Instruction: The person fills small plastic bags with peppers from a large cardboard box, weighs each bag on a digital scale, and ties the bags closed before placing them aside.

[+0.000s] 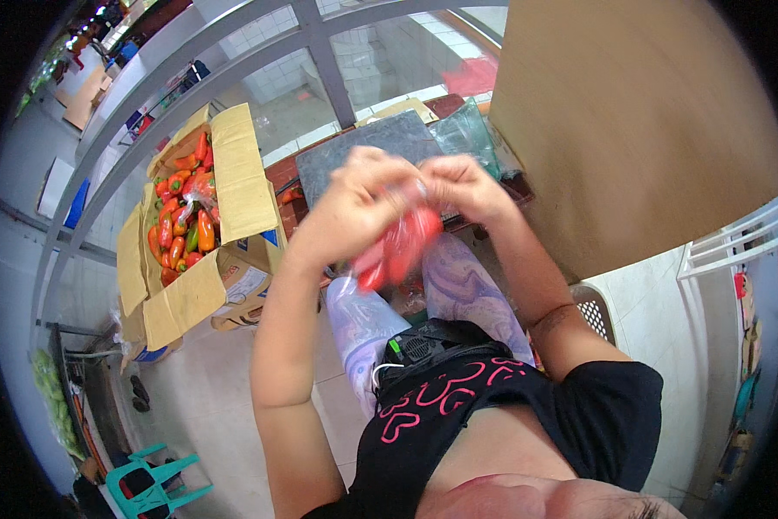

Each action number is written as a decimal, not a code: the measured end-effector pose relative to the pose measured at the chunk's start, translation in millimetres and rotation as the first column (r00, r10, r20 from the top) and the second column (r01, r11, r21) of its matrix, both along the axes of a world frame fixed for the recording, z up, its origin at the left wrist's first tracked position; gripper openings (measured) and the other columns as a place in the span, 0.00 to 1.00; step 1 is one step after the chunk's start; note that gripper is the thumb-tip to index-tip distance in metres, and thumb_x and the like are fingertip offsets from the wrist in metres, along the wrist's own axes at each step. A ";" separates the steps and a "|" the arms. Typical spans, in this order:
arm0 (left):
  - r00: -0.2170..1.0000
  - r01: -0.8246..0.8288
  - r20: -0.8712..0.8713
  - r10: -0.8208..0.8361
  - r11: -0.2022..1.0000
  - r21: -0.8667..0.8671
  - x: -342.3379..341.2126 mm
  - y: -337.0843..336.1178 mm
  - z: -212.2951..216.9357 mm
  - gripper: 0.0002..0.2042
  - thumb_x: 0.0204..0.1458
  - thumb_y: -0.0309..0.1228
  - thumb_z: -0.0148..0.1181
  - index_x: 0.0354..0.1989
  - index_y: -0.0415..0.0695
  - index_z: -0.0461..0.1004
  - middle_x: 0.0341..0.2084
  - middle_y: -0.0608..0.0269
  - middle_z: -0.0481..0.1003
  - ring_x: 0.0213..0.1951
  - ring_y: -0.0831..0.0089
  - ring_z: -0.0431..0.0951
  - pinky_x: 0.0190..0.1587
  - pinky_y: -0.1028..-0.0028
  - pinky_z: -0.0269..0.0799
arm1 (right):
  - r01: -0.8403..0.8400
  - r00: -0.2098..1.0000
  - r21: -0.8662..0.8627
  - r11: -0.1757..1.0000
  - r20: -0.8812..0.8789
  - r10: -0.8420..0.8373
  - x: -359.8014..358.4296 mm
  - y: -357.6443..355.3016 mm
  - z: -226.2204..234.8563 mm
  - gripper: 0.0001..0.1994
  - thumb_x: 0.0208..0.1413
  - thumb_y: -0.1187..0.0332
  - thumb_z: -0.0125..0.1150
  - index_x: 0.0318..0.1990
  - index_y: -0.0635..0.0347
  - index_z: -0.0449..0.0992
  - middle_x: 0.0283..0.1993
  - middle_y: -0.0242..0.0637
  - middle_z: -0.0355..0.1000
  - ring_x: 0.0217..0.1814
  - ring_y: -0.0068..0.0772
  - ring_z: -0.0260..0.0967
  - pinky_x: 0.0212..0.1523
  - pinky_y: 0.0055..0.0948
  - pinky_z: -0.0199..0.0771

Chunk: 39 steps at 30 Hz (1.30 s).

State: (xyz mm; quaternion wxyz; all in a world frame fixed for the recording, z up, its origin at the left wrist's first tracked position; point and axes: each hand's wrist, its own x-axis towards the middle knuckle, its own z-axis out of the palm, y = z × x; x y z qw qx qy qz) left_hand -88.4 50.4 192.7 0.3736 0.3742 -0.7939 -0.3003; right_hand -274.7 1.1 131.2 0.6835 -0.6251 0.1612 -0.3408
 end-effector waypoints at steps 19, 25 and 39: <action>0.937 0.326 -0.152 -0.316 0.944 0.052 5.3 20.5 3.9 0.07 0.49 0.30 0.52 0.29 0.38 0.70 0.23 0.65 0.69 0.32 0.73 0.68 0.39 0.76 0.62 | -0.067 0.994 -0.579 0.812 0.028 0.102 8.1 -6.8 21.5 0.06 0.42 0.75 0.59 0.30 0.66 0.75 0.27 0.37 0.71 0.29 0.31 0.68 0.33 0.29 0.66; 0.772 0.095 -0.621 0.134 0.942 0.321 15.3 -0.4 -19.8 0.06 0.51 0.29 0.52 0.30 0.40 0.71 0.26 0.69 0.71 0.30 0.83 0.68 0.36 0.82 0.64 | 0.289 0.896 -0.839 0.461 0.068 -0.439 2.6 4.4 49.7 0.07 0.38 0.79 0.60 0.29 0.66 0.75 0.26 0.38 0.70 0.28 0.31 0.68 0.28 0.24 0.67; 0.682 0.159 -0.712 0.169 0.916 0.370 -0.7 2.0 -31.7 0.06 0.50 0.28 0.54 0.33 0.40 0.70 0.24 0.71 0.68 0.28 0.85 0.65 0.31 0.84 0.61 | 0.375 0.910 -0.742 0.556 0.179 -0.375 16.9 11.9 30.9 0.07 0.37 0.78 0.61 0.28 0.62 0.75 0.25 0.35 0.68 0.27 0.28 0.67 0.28 0.22 0.66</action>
